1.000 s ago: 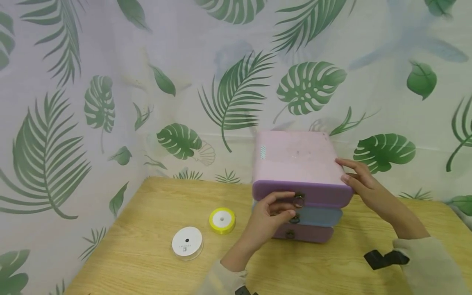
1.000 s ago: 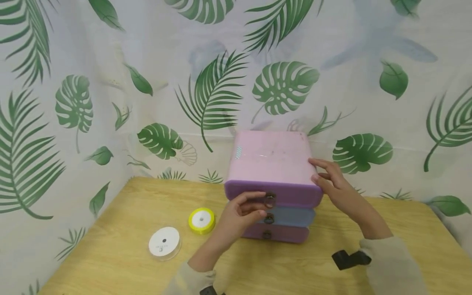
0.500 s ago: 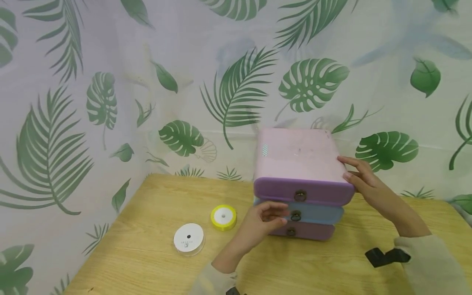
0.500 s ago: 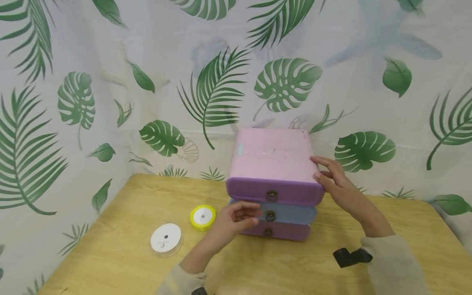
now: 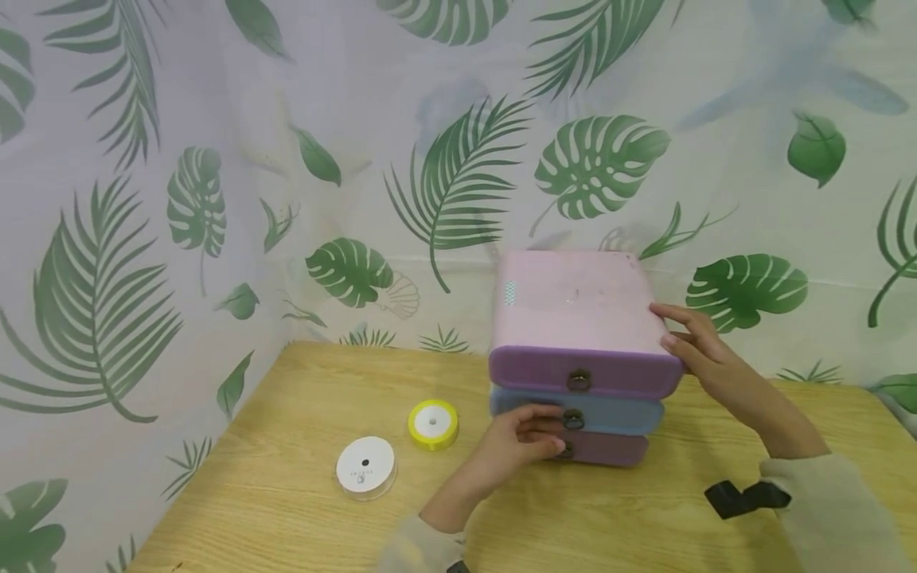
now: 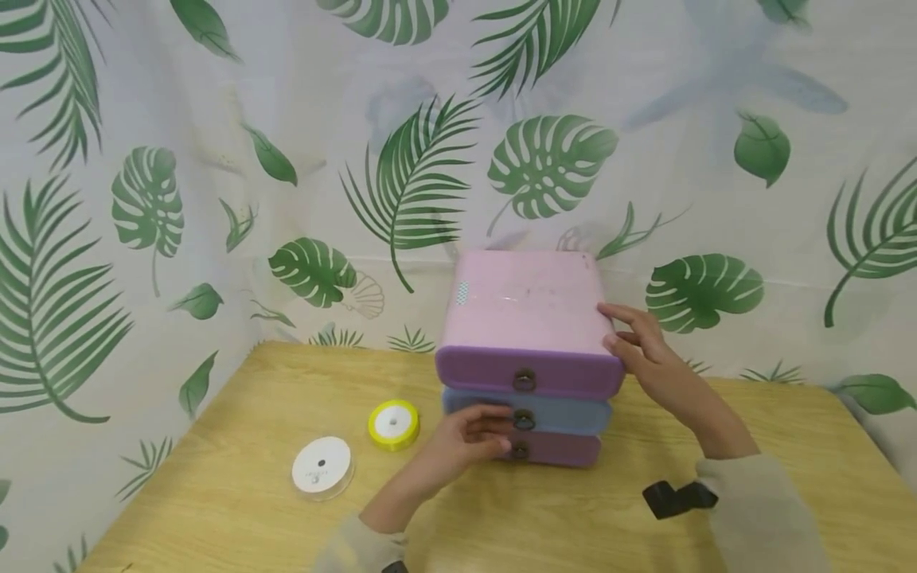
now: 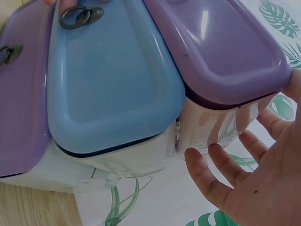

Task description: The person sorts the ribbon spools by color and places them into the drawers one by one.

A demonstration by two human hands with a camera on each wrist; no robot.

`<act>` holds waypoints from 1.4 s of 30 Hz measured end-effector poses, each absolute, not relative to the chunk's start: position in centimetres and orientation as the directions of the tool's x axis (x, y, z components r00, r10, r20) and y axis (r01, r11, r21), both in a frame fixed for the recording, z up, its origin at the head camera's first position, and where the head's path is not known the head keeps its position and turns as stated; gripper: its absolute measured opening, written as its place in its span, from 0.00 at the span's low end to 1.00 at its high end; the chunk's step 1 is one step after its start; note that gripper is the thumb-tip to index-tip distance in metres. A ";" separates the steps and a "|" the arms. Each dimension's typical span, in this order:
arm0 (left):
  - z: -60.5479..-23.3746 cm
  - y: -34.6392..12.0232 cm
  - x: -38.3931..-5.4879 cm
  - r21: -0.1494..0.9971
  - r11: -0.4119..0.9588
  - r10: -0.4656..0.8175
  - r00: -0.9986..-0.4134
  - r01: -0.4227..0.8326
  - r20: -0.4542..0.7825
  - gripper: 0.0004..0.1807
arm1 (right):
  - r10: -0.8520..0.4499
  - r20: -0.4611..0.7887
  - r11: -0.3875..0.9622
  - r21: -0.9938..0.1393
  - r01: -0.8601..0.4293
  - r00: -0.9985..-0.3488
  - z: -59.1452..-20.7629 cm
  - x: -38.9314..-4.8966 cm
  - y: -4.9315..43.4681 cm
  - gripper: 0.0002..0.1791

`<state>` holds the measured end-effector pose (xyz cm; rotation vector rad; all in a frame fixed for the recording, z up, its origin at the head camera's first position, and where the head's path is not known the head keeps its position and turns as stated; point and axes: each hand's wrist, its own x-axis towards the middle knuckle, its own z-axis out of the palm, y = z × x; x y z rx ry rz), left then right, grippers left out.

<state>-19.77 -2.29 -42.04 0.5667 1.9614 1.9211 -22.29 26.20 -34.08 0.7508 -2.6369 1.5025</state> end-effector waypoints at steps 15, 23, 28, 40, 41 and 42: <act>-42.2 -0.7 -19.6 1.000 0.011 0.520 -0.854 0.009 0.002 0.20 | -0.407 0.249 0.411 -0.809 -0.420 -0.879 -34.0 -22.2 26.1 0.26; -42.7 0.1 -19.7 1.000 -0.028 0.475 -0.880 0.009 0.021 0.18 | -0.398 0.255 0.420 -0.803 -0.422 -0.881 -34.1 -22.1 26.1 0.25; -42.9 0.7 -19.7 0.998 -0.058 0.440 -0.898 -0.010 0.016 0.17 | -0.399 0.260 0.423 -0.799 -0.428 -0.879 -34.1 -22.2 26.1 0.25; -43.5 1.5 -19.6 0.989 -0.145 0.342 -0.940 -0.032 0.020 0.15 | -0.402 0.274 0.419 -0.793 -0.441 -0.874 -34.1 -22.2 26.0 0.25; -43.5 1.5 -19.6 0.988 -0.151 0.340 -0.940 -0.036 0.017 0.15 | -0.400 0.271 0.424 -0.792 -0.439 -0.876 -34.1 -22.2 26.1 0.25; -43.4 1.5 -19.6 0.987 -0.153 0.336 -0.942 -0.041 0.013 0.15 | -0.397 0.266 0.430 -0.792 -0.434 -0.878 -34.1 -22.2 26.1 0.25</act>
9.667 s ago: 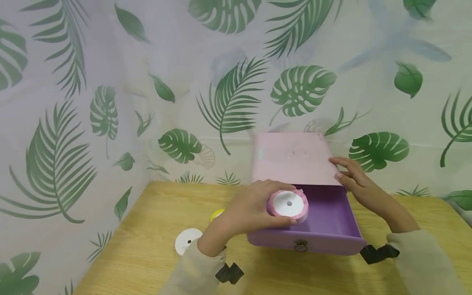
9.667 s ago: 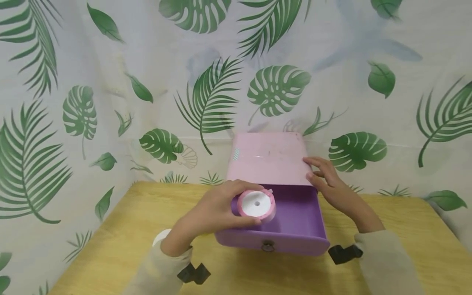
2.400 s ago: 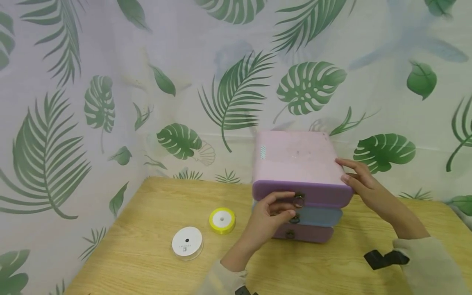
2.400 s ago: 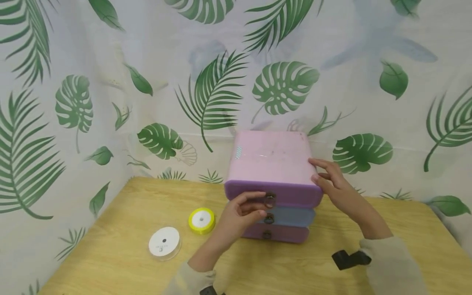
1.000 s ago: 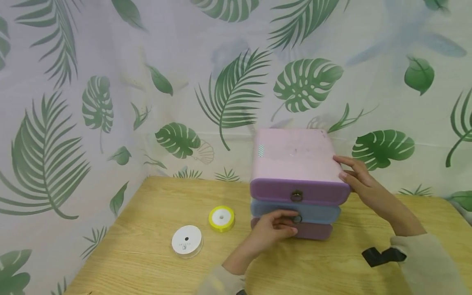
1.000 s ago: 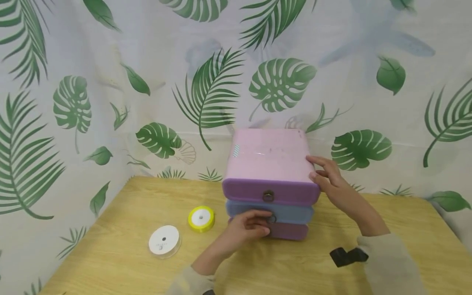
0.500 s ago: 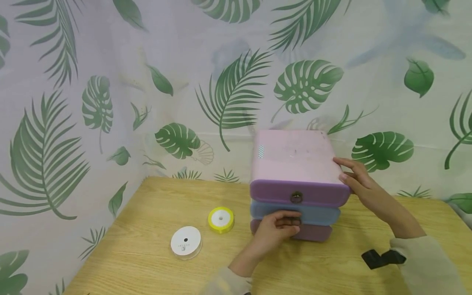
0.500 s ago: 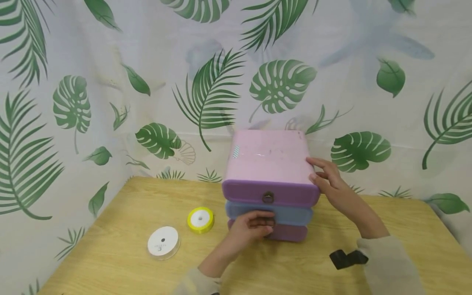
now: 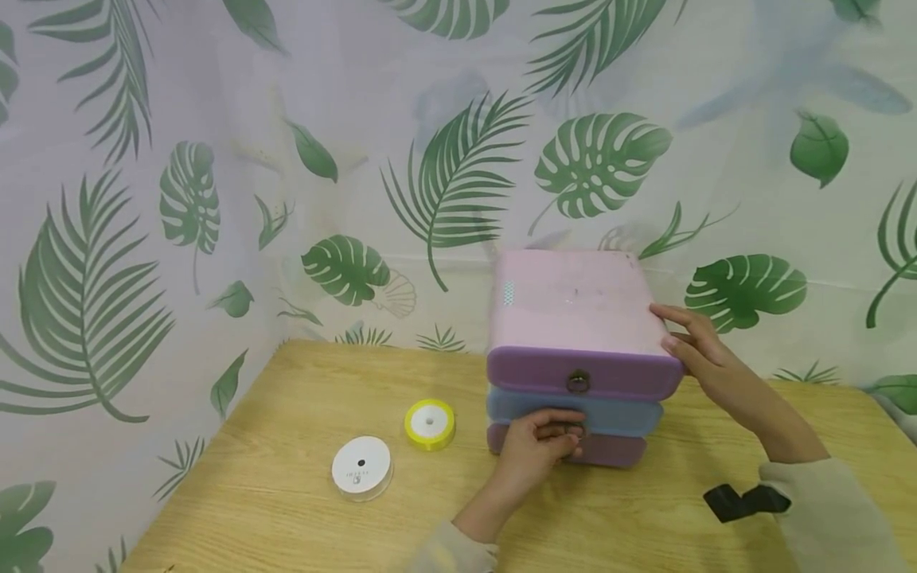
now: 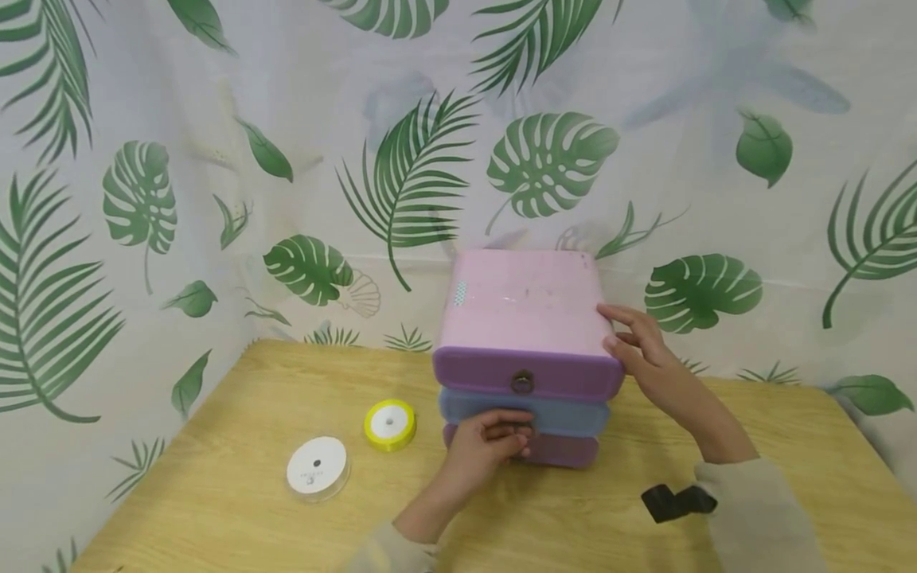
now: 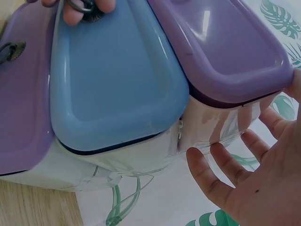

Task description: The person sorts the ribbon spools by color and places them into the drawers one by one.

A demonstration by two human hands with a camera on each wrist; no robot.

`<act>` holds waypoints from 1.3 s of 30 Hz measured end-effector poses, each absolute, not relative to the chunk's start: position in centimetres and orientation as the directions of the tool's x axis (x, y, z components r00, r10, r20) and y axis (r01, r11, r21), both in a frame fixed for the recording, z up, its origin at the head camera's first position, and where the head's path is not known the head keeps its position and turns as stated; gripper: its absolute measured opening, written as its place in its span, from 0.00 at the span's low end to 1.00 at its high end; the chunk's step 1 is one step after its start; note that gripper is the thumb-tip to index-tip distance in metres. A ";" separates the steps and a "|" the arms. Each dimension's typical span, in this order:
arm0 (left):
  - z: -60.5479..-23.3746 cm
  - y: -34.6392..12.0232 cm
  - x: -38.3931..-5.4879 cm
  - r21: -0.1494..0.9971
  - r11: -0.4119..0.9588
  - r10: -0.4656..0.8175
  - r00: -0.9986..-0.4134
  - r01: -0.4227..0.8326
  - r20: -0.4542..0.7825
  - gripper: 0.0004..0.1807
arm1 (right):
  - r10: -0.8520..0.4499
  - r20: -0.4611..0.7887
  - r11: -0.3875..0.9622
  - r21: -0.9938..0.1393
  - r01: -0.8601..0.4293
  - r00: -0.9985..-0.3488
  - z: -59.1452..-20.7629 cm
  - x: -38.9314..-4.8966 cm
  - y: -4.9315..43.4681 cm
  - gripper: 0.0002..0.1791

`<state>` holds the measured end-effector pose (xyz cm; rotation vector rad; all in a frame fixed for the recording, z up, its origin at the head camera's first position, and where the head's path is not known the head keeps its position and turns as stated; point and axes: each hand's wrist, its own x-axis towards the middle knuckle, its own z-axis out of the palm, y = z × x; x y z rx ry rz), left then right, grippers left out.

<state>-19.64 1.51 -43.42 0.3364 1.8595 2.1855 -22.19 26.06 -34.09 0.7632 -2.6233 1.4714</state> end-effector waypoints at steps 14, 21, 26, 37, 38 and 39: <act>-43.2 1.2 -19.4 0.988 -0.148 0.343 -0.939 -0.039 0.015 0.14 | -0.376 0.199 0.446 -0.817 -0.365 -0.905 -34.2 -22.4 26.2 0.26; -43.3 1.1 -19.3 0.994 -0.108 0.334 -0.943 -0.028 0.009 0.14 | -0.357 0.187 0.462 -0.816 -0.347 -0.915 -34.2 -22.3 26.2 0.26; -43.4 1.0 -19.0 0.994 -0.109 0.340 -0.940 -0.032 0.007 0.14 | -0.355 0.191 0.457 -0.819 -0.348 -0.915 -34.1 -22.1 26.1 0.26; -43.4 0.5 -17.9 0.990 -0.135 0.354 -0.935 -0.048 0.002 0.15 | -0.353 0.206 0.467 -0.806 -0.363 -0.913 -34.2 -22.0 26.1 0.26; -43.4 0.5 -17.9 0.989 -0.137 0.356 -0.934 -0.047 0.005 0.15 | -0.357 0.202 0.469 -0.806 -0.362 -0.912 -34.2 -22.0 26.1 0.26; -43.4 0.4 -17.8 0.989 -0.139 0.358 -0.934 -0.049 0.005 0.15 | -0.363 0.200 0.469 -0.805 -0.364 -0.910 -34.1 -22.0 26.1 0.26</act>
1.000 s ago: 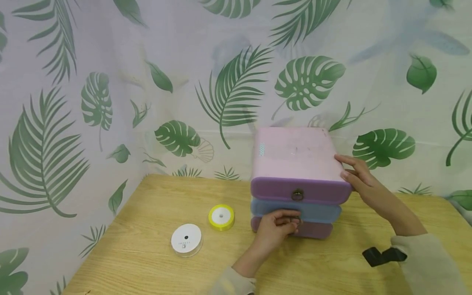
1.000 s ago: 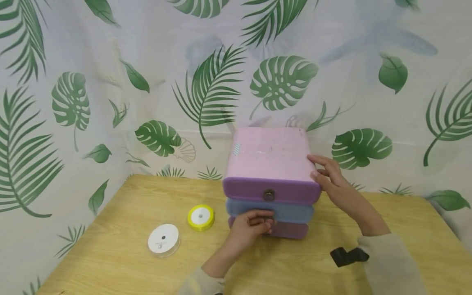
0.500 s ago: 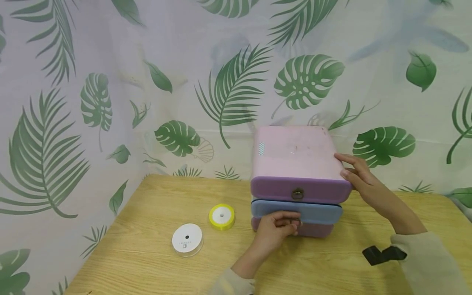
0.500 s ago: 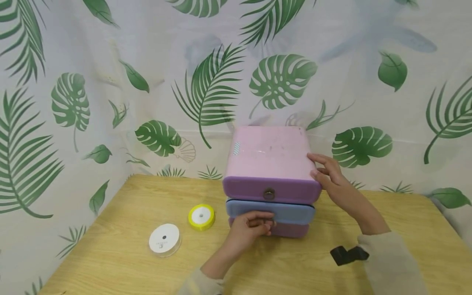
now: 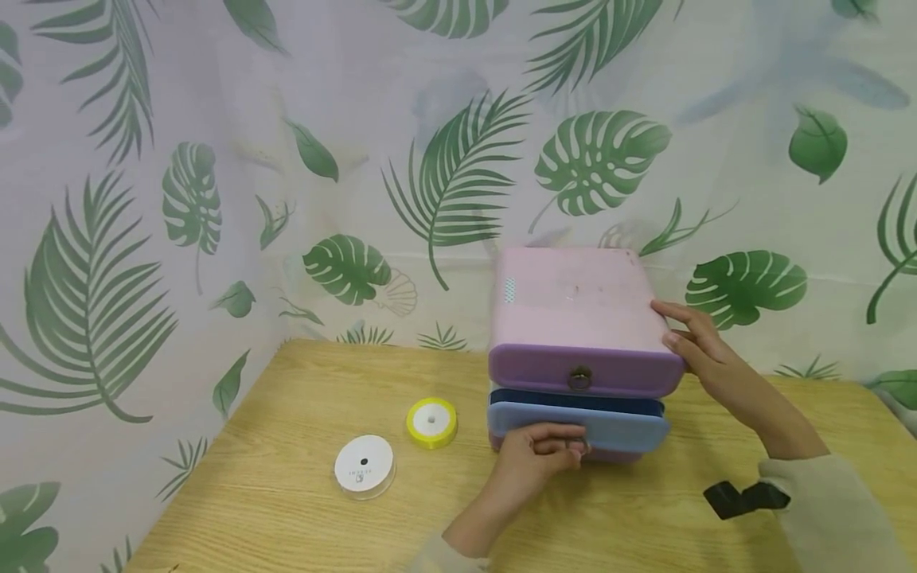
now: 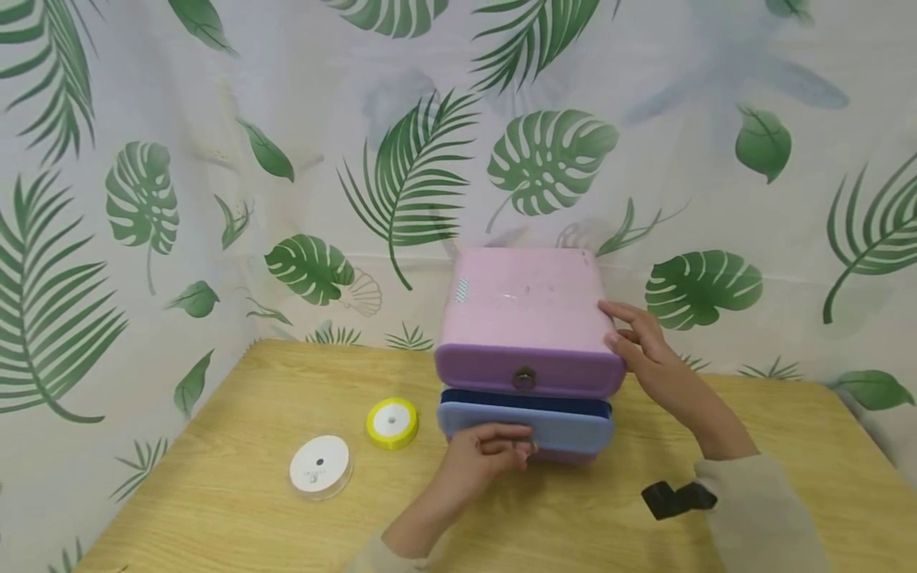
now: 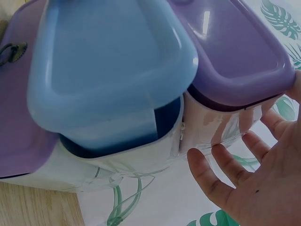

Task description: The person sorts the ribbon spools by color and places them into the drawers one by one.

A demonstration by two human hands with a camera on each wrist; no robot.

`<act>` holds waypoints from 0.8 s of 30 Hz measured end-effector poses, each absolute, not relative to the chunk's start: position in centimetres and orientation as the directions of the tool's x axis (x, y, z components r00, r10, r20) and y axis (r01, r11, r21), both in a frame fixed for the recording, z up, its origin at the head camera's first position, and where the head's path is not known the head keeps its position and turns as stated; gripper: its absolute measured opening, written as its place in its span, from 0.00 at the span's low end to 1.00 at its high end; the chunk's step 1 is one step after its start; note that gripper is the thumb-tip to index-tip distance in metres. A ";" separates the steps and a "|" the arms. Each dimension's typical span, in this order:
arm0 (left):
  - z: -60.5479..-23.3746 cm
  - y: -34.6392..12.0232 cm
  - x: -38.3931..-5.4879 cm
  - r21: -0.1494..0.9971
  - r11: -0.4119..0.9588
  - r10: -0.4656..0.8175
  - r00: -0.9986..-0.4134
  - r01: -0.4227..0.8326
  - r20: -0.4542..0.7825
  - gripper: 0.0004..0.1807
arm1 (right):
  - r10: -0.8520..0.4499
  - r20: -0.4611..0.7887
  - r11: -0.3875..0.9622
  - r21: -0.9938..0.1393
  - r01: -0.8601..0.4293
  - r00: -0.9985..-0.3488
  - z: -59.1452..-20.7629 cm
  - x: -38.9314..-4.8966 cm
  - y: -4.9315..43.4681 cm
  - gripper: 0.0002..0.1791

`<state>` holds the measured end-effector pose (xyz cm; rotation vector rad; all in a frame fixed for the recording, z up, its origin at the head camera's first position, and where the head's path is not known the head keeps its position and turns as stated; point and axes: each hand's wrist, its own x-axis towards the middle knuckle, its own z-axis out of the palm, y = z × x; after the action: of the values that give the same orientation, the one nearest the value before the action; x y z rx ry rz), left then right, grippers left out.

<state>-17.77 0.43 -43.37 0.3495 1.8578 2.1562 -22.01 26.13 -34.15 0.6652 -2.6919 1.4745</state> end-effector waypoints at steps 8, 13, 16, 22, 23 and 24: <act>-43.2 0.1 -16.9 0.985 -0.140 0.355 -0.934 -0.098 -0.043 0.15 | -0.364 0.218 0.465 -0.800 -0.379 -0.906 -34.3 -22.0 26.0 0.26; -43.1 -0.1 -16.2 0.982 -0.154 0.362 -0.931 -0.112 -0.049 0.15 | -0.381 0.251 0.431 -0.803 -0.412 -0.890 -34.4 -22.0 25.9 0.26; -43.0 -0.2 -15.8 0.978 -0.167 0.374 -0.926 -0.122 -0.051 0.15 | -0.384 0.246 0.438 -0.800 -0.410 -0.890 -34.5 -21.9 25.9 0.26; -42.7 -0.6 -15.1 0.977 -0.172 0.400 -0.915 -0.127 -0.049 0.15 | -0.378 0.252 0.440 -0.798 -0.412 -0.891 -34.4 -21.9 25.9 0.26; -42.7 -0.7 -15.0 0.978 -0.169 0.401 -0.915 -0.125 -0.047 0.15 | -0.379 0.255 0.437 -0.798 -0.415 -0.890 -34.4 -22.0 25.9 0.26; -42.8 -0.7 -14.9 0.978 -0.169 0.402 -0.914 -0.124 -0.046 0.15 | -0.379 0.254 0.437 -0.799 -0.413 -0.890 -34.4 -22.0 25.9 0.26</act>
<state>-14.87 -0.73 -42.76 0.3178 1.7599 2.1444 -22.00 25.86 -34.43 0.7257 -2.6317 1.4793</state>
